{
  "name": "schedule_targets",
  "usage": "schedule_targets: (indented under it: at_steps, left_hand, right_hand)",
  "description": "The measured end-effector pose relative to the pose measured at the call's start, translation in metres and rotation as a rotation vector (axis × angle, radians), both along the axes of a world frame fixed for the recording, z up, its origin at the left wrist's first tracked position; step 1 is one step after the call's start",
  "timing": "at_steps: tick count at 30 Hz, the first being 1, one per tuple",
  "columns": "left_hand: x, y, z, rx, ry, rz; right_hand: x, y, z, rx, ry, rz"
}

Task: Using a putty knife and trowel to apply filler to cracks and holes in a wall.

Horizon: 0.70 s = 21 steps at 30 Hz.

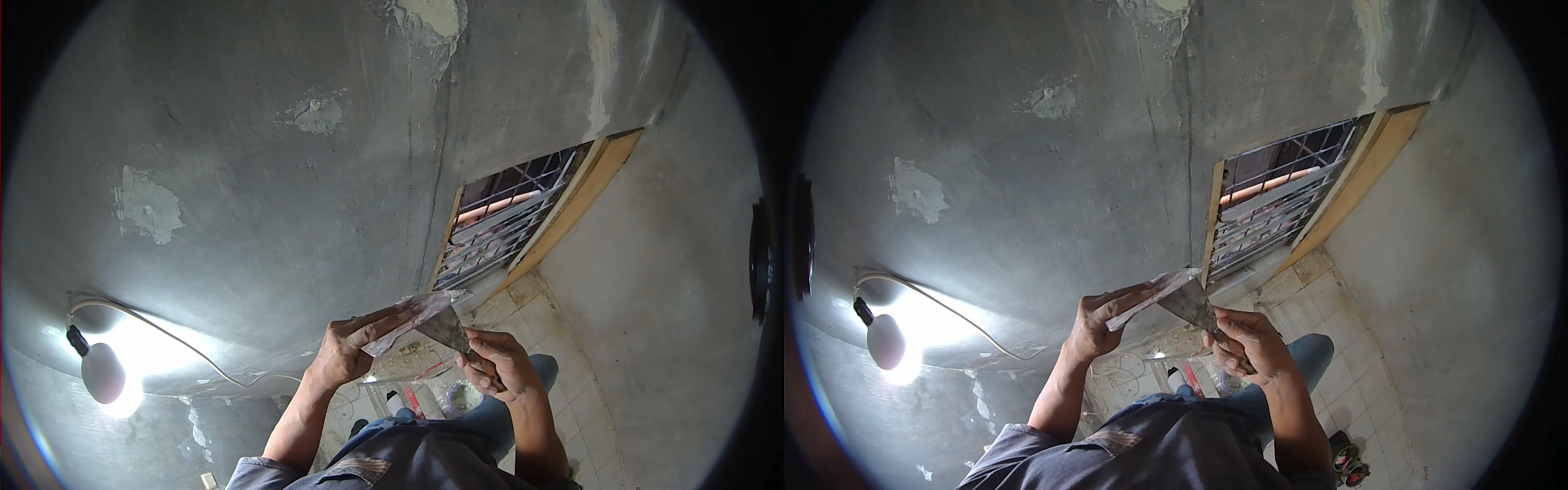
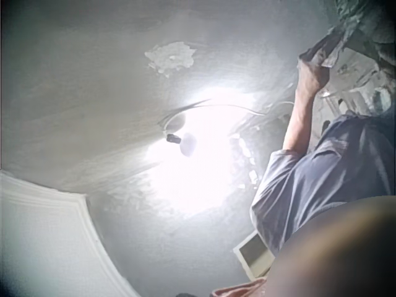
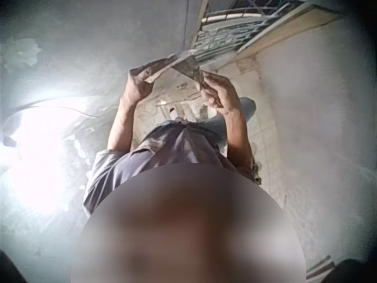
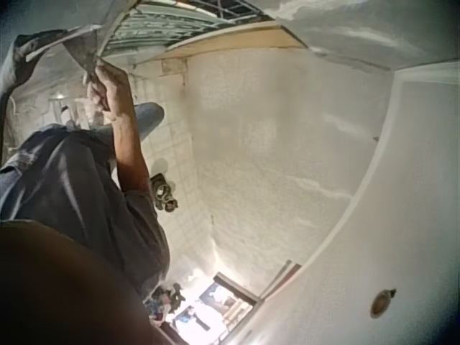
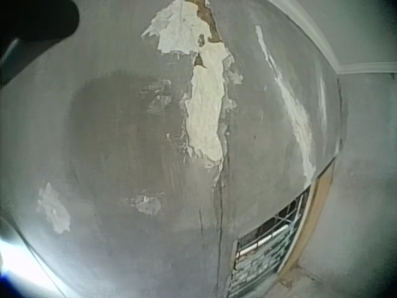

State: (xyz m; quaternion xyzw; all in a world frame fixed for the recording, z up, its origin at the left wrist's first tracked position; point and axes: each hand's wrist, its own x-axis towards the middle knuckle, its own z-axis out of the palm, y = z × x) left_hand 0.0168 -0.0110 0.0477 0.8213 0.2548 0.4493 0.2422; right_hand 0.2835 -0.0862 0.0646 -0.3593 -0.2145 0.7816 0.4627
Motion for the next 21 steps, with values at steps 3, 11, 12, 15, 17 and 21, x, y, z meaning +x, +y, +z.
schedule_targets:
  at_steps: [3, 11, 12, 15, 17, 21]
  left_hand:
    - [-0.009, 0.011, -0.009, -0.018, 0.041, 0.034]
    - [-0.019, 0.014, -0.027, -0.061, 0.282, 0.193]
    - [-0.02, 0.009, -0.031, -0.17, 0.283, 0.247]
    - [-0.027, -0.002, -0.058, -0.267, 0.242, 0.366]
    - [-0.02, 0.001, -0.072, -0.294, 0.131, 0.356]
    - [-0.021, -0.012, -0.069, -0.536, 0.137, 0.4]
  right_hand:
    - [0.002, 0.004, 0.014, 0.038, -0.016, -0.004]
    - [0.015, 0.025, 0.062, 0.278, -0.084, -0.073]
    - [0.012, 0.027, 0.07, 0.286, -0.086, -0.145]
    - [0.006, 0.05, 0.093, 0.44, -0.106, -0.235]
    - [0.011, 0.067, 0.11, 0.593, -0.11, -0.339]
    - [-0.012, 0.112, 0.177, 0.911, -0.427, -0.639]
